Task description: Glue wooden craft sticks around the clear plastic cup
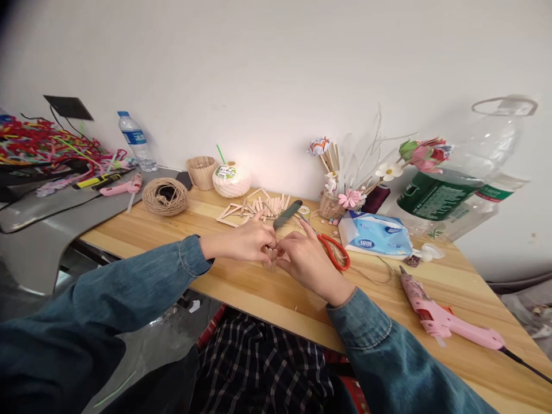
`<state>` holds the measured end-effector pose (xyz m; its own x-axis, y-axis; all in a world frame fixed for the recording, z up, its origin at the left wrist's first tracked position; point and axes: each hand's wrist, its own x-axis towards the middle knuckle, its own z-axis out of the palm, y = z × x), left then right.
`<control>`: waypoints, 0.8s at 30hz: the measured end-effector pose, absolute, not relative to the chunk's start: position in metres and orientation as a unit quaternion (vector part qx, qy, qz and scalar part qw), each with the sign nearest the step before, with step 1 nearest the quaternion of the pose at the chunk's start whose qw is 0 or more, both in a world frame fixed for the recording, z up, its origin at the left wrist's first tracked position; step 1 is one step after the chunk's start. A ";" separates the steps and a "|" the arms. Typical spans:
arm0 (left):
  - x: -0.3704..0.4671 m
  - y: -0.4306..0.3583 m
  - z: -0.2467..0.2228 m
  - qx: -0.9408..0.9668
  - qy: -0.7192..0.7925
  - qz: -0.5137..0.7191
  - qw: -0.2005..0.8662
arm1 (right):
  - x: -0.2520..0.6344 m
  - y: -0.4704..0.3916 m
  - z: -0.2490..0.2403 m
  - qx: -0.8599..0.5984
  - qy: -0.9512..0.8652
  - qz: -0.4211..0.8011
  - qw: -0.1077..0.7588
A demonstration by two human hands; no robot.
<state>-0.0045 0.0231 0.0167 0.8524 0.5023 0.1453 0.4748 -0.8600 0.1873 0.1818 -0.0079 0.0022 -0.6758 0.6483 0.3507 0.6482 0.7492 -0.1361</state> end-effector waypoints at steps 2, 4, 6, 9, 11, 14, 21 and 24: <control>-0.005 0.022 0.017 0.961 0.251 0.101 0.061 | 0.184 -0.009 0.001 -0.356 -0.914 -0.009 0.195; -0.006 0.021 0.017 0.962 0.249 0.104 0.044 | 0.186 -0.010 -0.001 -0.359 -0.912 -0.015 0.198; -0.005 0.021 0.017 0.962 0.250 0.105 0.028 | 0.187 -0.012 -0.003 -0.357 -0.913 -0.012 0.197; -0.003 0.020 0.015 0.963 0.248 0.108 0.005 | 0.186 -0.013 -0.004 -0.354 -0.915 -0.004 0.193; -0.002 0.020 0.013 0.965 0.241 0.106 -0.001 | 0.185 -0.013 -0.004 -0.358 -0.914 -0.001 0.190; 0.001 0.019 0.012 0.968 0.231 0.099 0.006 | 0.182 -0.014 -0.003 -0.360 -0.914 0.000 0.188; 0.003 0.019 0.012 0.966 0.240 0.093 0.024 | 0.178 -0.019 -0.001 -0.371 -0.911 -0.050 0.174; -0.005 0.017 0.014 0.932 0.306 0.155 0.112 | 0.186 -0.025 -0.003 -0.407 -0.862 -0.052 0.296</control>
